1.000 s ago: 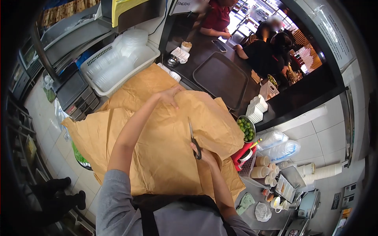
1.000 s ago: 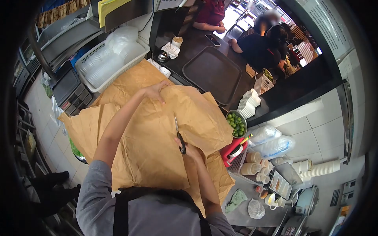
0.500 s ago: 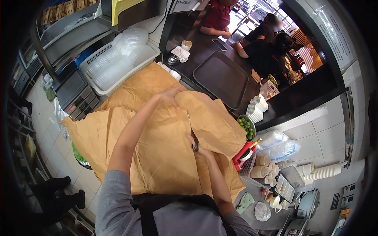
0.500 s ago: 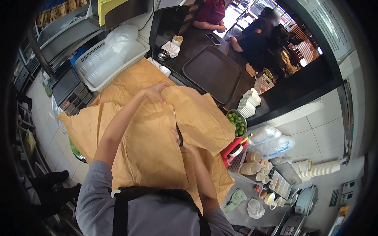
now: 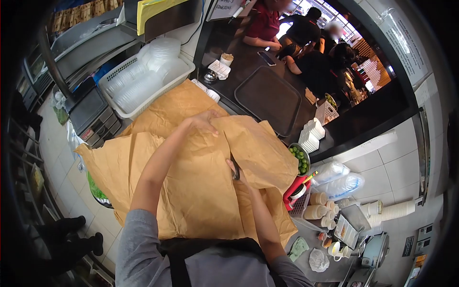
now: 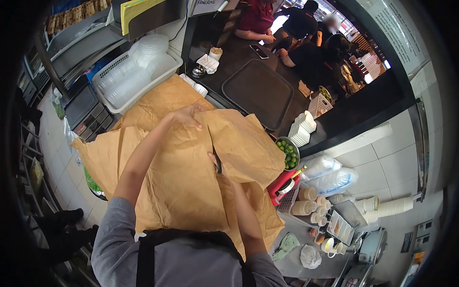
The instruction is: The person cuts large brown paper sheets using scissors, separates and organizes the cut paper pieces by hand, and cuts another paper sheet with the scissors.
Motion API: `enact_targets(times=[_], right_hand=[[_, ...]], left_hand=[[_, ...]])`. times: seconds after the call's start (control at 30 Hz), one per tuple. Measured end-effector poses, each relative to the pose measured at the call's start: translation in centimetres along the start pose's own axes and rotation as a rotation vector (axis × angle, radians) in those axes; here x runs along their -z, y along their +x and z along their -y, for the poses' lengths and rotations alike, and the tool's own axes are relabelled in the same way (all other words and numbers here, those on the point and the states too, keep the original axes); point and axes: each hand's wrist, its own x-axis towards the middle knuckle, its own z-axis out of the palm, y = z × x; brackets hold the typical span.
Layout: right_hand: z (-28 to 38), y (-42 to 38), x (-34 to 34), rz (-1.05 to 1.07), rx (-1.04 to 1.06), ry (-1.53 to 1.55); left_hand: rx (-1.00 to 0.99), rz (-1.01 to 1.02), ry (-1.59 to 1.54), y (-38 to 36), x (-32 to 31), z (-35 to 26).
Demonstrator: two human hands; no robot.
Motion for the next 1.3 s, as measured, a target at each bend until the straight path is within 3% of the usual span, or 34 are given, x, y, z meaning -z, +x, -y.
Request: enact_targets(times=[0.03,0.1,0.2,0.27,0.47,0.57,0.7,1.0,1.07,1.17,1.27,1.3], right_hand=[[0.3,-0.1,0.1,0.105,-0.196,0.080],[-1.5,0.4,-0.1,0.191,-0.248,0.112],[-5.3,2.4,-1.3,0.161,0.090,0.012],[-1.9,2.3,-1.2,0.169,0.178,-0.007],[-0.7,3.3,-0.9,0.238,0.079,0.167],[-2.6,3.9,-2.2,0.087,0.135,0.139],[0.6,3.8,-0.9,0.176,-0.076,0.089],[1.4,3.6,-1.0,0.174,-0.116,0.246],[1.3,2.8,-2.5,0.108,-0.113,0.360],[2.7,-0.6,-4.9,0.250,-0.031,0.431],[6.9,-3.9,-6.2,0.147,0.250,0.574],[8.2,-4.3,-6.2,0.225,0.245,0.543]], left_hand=[[0.102,0.063,-0.018,-0.5,0.6,-0.6],[0.305,0.194,-0.056,-1.3,1.8,-1.6],[0.152,0.182,-0.272,-0.6,0.6,1.7],[0.153,0.213,-0.360,-0.3,0.4,2.3],[0.209,0.171,-0.520,-1.4,0.7,0.1],[0.214,0.173,-0.524,-1.6,0.4,-0.2],[0.221,0.228,-0.543,-0.8,-0.3,0.9],[0.206,0.169,-0.488,-1.7,0.5,-0.8],[0.137,0.074,-0.224,-1.3,2.0,-0.4],[0.061,-0.027,-0.097,-3.2,4.5,-2.1],[-0.036,-0.073,-0.069,-7.5,6.9,-7.2],[-0.098,-0.150,0.023,-9.0,7.9,-9.0]])
